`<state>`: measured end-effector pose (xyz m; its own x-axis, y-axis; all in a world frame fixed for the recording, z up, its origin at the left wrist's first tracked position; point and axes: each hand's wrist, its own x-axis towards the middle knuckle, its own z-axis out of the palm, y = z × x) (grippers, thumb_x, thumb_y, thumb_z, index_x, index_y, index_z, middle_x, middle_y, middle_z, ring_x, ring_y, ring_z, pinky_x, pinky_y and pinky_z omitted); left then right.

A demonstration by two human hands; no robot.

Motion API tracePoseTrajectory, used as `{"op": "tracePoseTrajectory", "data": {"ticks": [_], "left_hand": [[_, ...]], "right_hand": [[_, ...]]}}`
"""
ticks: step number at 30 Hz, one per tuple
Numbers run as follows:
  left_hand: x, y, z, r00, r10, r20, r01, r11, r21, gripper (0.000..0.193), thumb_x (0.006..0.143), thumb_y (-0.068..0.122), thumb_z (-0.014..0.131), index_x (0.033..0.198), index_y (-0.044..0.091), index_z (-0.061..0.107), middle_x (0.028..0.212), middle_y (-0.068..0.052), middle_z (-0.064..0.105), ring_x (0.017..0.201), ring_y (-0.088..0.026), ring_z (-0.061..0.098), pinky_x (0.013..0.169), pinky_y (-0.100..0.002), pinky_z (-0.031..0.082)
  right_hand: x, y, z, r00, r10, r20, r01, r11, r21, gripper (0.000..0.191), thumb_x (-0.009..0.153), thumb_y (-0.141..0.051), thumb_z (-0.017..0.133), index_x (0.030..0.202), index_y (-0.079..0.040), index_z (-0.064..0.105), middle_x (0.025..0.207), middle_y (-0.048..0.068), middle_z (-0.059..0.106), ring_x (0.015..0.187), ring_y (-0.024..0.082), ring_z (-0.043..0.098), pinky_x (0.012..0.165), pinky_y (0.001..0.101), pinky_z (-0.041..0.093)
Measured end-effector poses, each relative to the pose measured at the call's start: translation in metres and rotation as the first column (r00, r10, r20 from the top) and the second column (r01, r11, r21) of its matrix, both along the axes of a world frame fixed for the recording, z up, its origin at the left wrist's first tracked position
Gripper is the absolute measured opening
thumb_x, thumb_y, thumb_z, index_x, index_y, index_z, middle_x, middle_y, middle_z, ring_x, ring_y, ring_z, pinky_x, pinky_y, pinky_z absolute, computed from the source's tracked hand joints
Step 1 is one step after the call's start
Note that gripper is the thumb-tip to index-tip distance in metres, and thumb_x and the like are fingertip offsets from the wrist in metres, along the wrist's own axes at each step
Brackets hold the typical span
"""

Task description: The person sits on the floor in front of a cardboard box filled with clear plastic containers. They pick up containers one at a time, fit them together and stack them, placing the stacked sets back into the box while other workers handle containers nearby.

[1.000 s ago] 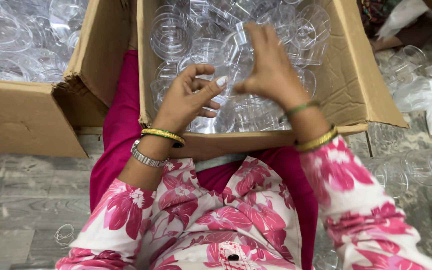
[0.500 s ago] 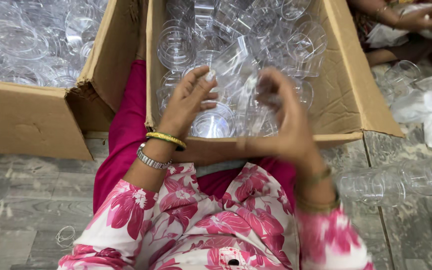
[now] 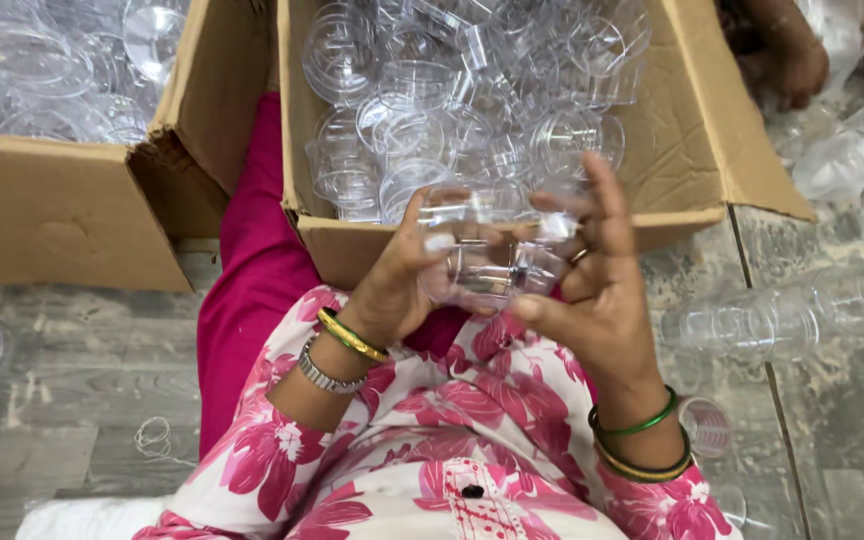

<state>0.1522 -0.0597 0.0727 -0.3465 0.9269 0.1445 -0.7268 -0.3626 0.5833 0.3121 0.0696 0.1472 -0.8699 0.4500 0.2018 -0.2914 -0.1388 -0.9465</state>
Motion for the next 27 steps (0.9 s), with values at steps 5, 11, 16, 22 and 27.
{"op": "tracePoseTrajectory", "data": {"ticks": [5,11,16,22,27], "left_hand": [[0.016,-0.008,0.000,1.000,-0.001,-0.028,0.000,0.999,-0.040,0.072,0.092,0.019,0.069,0.150,0.012,0.027,0.132,-0.021,0.055,0.120,-0.036,0.065,0.093,-0.051,0.062],[0.023,-0.014,0.003,1.000,-0.005,-0.024,0.005,1.000,-0.021,0.070,0.092,0.020,0.069,0.147,0.011,0.029,0.130,-0.022,0.056,0.117,-0.035,0.065,0.093,-0.052,0.061],[0.029,-0.013,0.003,0.998,-0.003,-0.069,0.000,0.999,-0.040,0.070,0.091,0.022,0.072,0.147,0.008,0.031,0.133,-0.019,0.057,0.126,-0.031,0.062,0.107,-0.047,0.057],[0.032,-0.012,0.006,0.996,-0.018,-0.092,0.012,0.997,-0.072,0.071,0.089,0.025,0.072,0.145,0.008,0.031,0.128,-0.017,0.058,0.123,-0.029,0.064,0.105,-0.047,0.057],[0.033,-0.011,0.004,0.991,-0.008,-0.130,-0.006,0.994,-0.108,0.070,0.090,0.025,0.072,0.146,0.008,0.032,0.127,-0.016,0.059,0.120,-0.027,0.064,0.104,-0.044,0.058]], "right_hand": [[0.011,-0.001,-0.010,0.996,-0.001,0.093,-0.024,0.963,0.269,0.108,0.076,-0.002,0.087,0.166,-0.001,0.027,0.158,0.017,0.046,0.145,0.026,0.050,0.122,0.0437,0.042],[0.018,-0.003,-0.002,0.993,0.113,0.046,-0.120,0.977,0.176,0.111,0.076,-0.004,0.089,0.165,-0.003,0.022,0.157,0.018,0.047,0.146,0.026,0.051,0.126,0.0437,0.041],[0.029,-0.001,0.004,0.979,0.074,0.189,-0.122,0.960,0.254,0.108,0.069,0.000,0.090,0.162,-0.004,0.035,0.160,0.013,0.044,0.142,0.026,0.053,0.117,0.0444,0.050],[0.029,0.008,0.006,0.963,0.112,0.246,-0.169,0.959,0.226,0.105,0.066,0.001,0.091,0.158,-0.006,0.039,0.151,0.013,0.051,0.137,0.025,0.056,0.111,0.0428,0.056],[0.032,0.011,0.003,0.969,0.126,0.215,-0.167,0.968,0.189,0.102,0.067,0.001,0.090,0.156,-0.004,0.040,0.151,0.012,0.052,0.138,0.026,0.057,0.111,0.0435,0.055]]}}
